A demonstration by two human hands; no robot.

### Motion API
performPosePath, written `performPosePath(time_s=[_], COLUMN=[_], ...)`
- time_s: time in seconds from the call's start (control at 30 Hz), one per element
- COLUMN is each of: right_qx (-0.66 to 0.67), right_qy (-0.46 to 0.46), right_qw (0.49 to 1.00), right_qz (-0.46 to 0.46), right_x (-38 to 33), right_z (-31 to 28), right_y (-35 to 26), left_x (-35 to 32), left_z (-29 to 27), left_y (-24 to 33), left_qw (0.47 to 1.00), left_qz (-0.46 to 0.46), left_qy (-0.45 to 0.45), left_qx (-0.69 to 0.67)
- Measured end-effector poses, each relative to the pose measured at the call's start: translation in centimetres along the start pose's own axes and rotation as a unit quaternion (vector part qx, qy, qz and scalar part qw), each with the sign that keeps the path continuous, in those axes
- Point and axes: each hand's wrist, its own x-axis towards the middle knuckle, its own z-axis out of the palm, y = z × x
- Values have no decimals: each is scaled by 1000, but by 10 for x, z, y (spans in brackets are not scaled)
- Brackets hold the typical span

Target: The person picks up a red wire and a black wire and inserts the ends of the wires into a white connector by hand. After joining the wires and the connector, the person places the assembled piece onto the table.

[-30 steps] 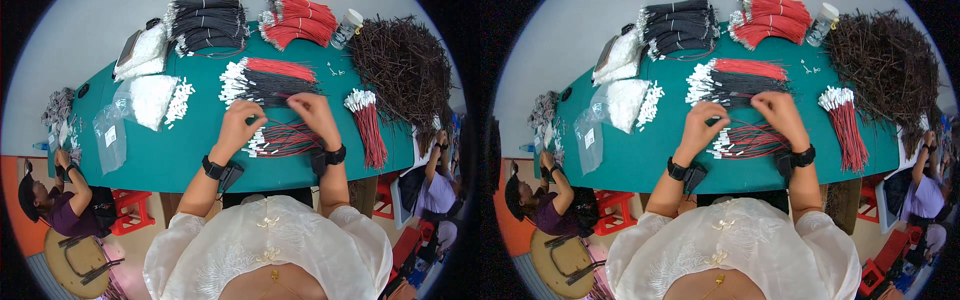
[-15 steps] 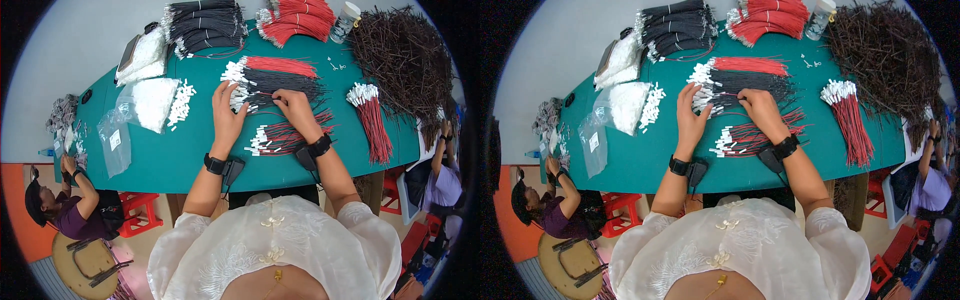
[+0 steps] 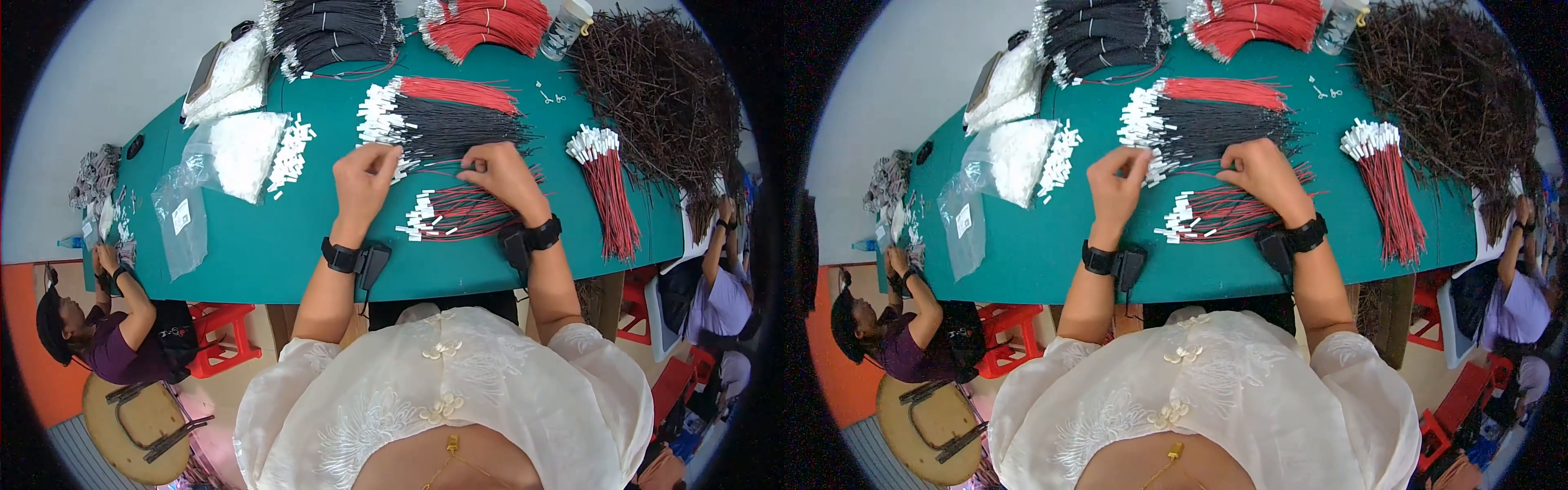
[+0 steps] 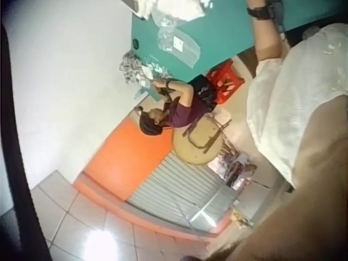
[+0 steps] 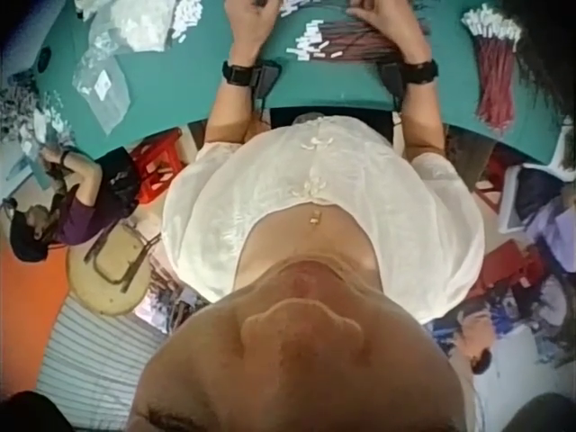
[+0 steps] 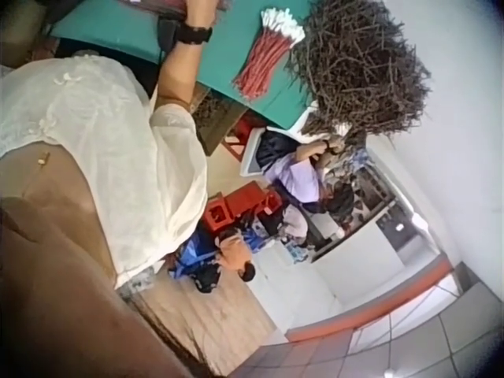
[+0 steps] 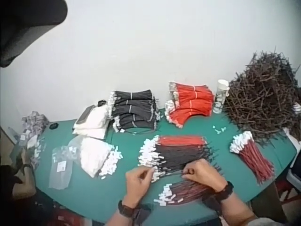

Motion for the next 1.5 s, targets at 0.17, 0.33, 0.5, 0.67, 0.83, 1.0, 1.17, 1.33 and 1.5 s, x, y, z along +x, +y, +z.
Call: performPosePath(time_s=[0.17, 0.33, 0.5, 0.67, 0.83, 1.0, 1.17, 1.33, 1.5], right_qx=[-17, -54, -72, -71, -39, -25, -21, 26, 26], right_qy=[-63, -97, -97, -98, -117, -109, -93, -44, -79], right_qw=[997, 994, 993, 992, 992, 993, 994, 998, 996], right_qz=[-33, -21, 9, -22, 29, 42, 46, 34, 43], right_x=[-3, -9, -13, -12, -12, -13, -14, -14, -16], right_z=[1, -15, -23, -28, -43, -46, -50, -48, -53], right_y=[5, 12, 16, 14, 10, 14, 15, 19, 20], left_x=[-1, 0, 0, 1, 0, 1, 1, -6, -6], left_z=[16, 13, 8, 0, -6, -4, -4, -3, 0], left_y=[-10, -11, -7, 2, 4, -8, -2, 2, -7], left_qw=[996, 998, 994, 972, 959, 958, 967, 953, 953], left_qz=[75, 38, 74, 147, 156, 155, 144, 152, 131], left_qy=[-16, -29, -83, -151, -185, -168, -155, -199, -204], left_qx=[-47, -40, 1, 102, 146, 172, 139, 171, 181])
